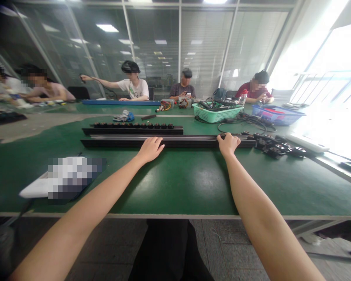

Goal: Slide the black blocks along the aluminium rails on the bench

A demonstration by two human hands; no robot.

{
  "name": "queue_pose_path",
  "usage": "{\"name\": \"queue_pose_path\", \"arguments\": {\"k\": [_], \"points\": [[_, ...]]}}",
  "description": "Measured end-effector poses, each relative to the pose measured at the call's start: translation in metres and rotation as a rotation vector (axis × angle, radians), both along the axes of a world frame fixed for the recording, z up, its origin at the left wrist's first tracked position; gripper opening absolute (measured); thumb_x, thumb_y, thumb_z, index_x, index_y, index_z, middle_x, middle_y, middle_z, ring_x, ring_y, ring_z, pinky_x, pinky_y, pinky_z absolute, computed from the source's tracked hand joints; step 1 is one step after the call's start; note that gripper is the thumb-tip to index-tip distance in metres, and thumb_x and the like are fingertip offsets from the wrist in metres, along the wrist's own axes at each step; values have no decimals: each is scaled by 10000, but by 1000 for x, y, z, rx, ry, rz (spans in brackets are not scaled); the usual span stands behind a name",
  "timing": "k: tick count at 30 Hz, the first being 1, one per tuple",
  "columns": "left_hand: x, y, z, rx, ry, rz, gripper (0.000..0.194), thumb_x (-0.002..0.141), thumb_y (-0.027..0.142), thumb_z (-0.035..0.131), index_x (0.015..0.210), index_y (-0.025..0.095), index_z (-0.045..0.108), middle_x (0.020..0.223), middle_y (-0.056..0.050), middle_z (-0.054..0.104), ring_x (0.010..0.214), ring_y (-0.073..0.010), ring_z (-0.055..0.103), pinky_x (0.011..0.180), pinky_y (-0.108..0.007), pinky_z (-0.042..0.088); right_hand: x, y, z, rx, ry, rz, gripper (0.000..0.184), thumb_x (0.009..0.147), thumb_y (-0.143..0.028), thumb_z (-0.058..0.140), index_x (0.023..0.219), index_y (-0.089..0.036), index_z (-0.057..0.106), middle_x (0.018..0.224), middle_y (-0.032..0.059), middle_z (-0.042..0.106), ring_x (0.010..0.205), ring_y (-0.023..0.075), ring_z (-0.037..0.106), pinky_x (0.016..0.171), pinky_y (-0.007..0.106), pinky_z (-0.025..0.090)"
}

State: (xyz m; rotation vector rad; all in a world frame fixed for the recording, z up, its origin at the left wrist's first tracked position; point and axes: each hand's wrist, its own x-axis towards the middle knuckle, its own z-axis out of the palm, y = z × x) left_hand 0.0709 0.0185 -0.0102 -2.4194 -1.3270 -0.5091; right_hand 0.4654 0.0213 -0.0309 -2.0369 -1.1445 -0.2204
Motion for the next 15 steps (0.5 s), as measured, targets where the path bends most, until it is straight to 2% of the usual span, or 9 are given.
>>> {"name": "queue_pose_path", "arguments": {"k": [15], "points": [[0, 0, 0, 9, 8, 2, 414, 1076, 361, 433, 1386, 150, 607, 1315, -169, 683, 1229, -321, 630, 1094, -461, 460, 2, 2, -3, -16, -31, -19, 423, 905, -443, 526, 1114, -122, 705, 1061, 226, 725, 1087, 381, 550, 1052, 532, 312]]}}
